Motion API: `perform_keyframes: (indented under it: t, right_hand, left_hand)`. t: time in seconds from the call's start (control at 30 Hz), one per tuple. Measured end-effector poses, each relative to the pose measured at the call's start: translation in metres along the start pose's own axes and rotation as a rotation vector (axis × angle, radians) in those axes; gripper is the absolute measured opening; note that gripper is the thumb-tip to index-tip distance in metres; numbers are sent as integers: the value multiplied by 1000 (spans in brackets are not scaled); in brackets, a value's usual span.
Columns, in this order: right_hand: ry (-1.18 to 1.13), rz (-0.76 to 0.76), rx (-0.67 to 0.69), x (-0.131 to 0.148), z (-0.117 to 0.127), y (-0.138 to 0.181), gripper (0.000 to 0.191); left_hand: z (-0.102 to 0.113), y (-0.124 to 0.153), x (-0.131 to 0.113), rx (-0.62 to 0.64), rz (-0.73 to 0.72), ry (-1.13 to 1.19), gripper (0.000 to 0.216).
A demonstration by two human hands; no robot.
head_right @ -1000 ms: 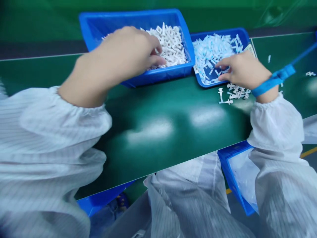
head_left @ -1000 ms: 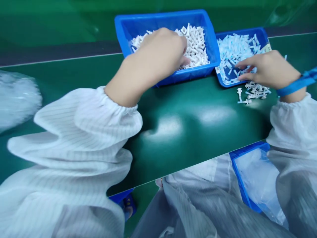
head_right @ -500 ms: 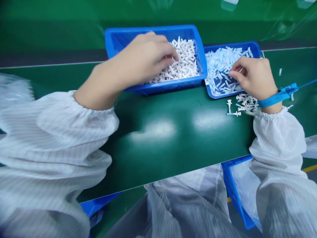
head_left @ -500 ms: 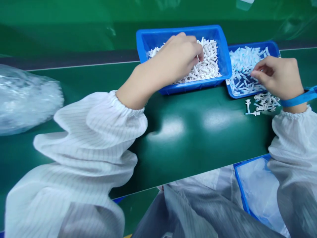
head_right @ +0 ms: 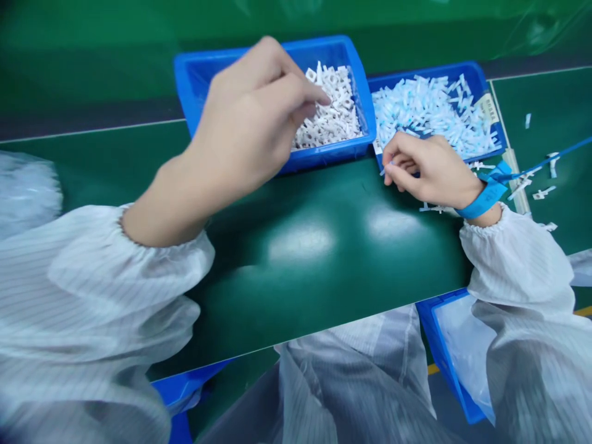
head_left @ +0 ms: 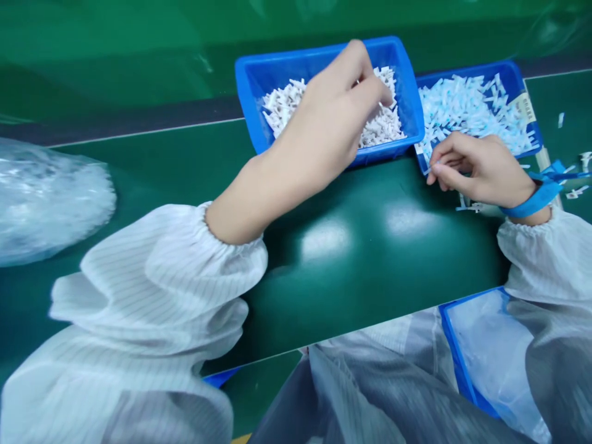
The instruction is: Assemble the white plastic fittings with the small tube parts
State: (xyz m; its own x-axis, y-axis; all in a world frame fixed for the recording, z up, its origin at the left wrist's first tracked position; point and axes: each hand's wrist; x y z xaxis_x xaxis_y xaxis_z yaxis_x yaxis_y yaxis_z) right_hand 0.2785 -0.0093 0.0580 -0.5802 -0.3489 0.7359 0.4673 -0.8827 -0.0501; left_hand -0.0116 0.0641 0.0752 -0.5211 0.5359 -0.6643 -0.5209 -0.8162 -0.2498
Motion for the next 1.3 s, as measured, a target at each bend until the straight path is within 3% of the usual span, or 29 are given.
perform_keyframes:
  t: [0.17,0.33,0.43,0.7,1.0,1.13,1.3]
  right_hand:
    - [86,33,41,3,-1,-3,11]
    - [110,78,66,8,-1,-2,9]
    - [117,64,82,8,-3,0,10]
    - [139,113,145,10,-14,1,19]
    - [181,93,116,15,-11,6,25]
    - [163,172,99,14,-13,7,17]
    - [175,129,114,13,-12,9,24]
  left_hand:
    - [-29,28,-1,125,-367,7,39]
    - [-76,57,10,206,-261,159,32]
    - [-88,65,16,216,-212,127,32]
    - [-86,65,5,282,-105,25,39]
    - [-90,68,5,241,-106,8,46]
    - [-87,67,2,277,-92,9,47]
    - [-85,65,-2,309,-89,-7,43]
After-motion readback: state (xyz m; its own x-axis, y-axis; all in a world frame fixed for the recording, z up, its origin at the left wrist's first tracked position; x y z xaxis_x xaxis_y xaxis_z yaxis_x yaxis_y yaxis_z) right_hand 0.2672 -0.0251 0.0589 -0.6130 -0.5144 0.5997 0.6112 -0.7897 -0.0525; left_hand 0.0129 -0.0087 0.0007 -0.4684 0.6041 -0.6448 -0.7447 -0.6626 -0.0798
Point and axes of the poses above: each hand's wrist, its own y-axis away from the middle knuckle, its own z-axis out of the back of the hand, x = y × z, and after that the axes turned 2 degrees about -y, right-handed
